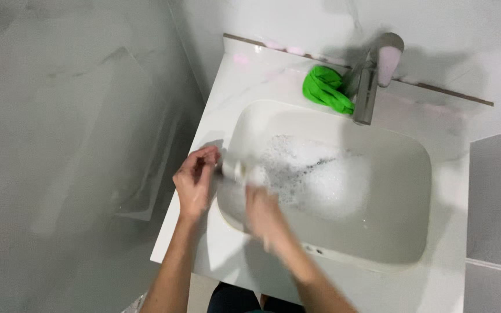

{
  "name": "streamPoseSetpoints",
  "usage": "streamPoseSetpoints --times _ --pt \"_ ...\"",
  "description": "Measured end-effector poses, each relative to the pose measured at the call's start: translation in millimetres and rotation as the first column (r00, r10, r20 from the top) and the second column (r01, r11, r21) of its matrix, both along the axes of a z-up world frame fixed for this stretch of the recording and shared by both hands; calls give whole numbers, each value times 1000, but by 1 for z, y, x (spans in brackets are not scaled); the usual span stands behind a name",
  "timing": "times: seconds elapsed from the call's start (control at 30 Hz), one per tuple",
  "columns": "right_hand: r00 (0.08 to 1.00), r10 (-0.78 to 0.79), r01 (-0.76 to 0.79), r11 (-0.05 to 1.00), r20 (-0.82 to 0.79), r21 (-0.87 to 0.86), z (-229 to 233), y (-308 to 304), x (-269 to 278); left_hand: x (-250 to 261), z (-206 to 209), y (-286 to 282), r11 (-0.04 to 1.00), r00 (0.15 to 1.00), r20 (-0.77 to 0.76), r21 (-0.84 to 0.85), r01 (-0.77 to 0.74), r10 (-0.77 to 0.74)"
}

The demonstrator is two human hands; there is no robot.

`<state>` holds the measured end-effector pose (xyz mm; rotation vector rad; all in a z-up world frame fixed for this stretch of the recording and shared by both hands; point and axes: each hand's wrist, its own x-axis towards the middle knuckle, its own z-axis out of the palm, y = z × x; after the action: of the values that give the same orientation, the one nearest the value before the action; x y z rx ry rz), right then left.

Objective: The person scrubs a white bathroom sink filled with soapy water using a white brush with a yellow center. They clean the basin, the faucet, and the surrounding countertop. A green cloth is used to wipe the sink and faucet, and the cloth is rinsed under running water.

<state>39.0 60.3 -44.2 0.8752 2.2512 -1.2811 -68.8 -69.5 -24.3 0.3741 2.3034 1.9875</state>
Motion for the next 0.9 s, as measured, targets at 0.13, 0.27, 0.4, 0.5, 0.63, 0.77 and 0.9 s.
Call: streamPoseSetpoints --times 0.13,0.27,0.4,0.5,0.63,0.77,0.9 --pt "947 -320 317 945 -26 -75 26 34 -80 3 6 2 998 995 74 -26 -59 61" --pt "992 109 -104 991 -56 85 32 21 -29 1 10 1 998 998 37 -44 -49 51" --pt "997 -35 42 993 68 -113 37 6 0 2 11 5 998 997 54 -23 -61 62" --pt "967 -234 242 968 100 -65 34 32 -61 3 12 3 998 996 69 -13 -55 56" --pt "964 -265 264 963 -8 -47 22 43 -68 1 12 4 998 996 63 -25 -56 58" --pt "998 61 -61 998 -26 -17 -4 9 20 2 13 5 998 997 33 -17 -62 63" --pt "783 589 -126 463 -199 877 -47 29 -16 3 16 6 997 995 70 21 -77 75"
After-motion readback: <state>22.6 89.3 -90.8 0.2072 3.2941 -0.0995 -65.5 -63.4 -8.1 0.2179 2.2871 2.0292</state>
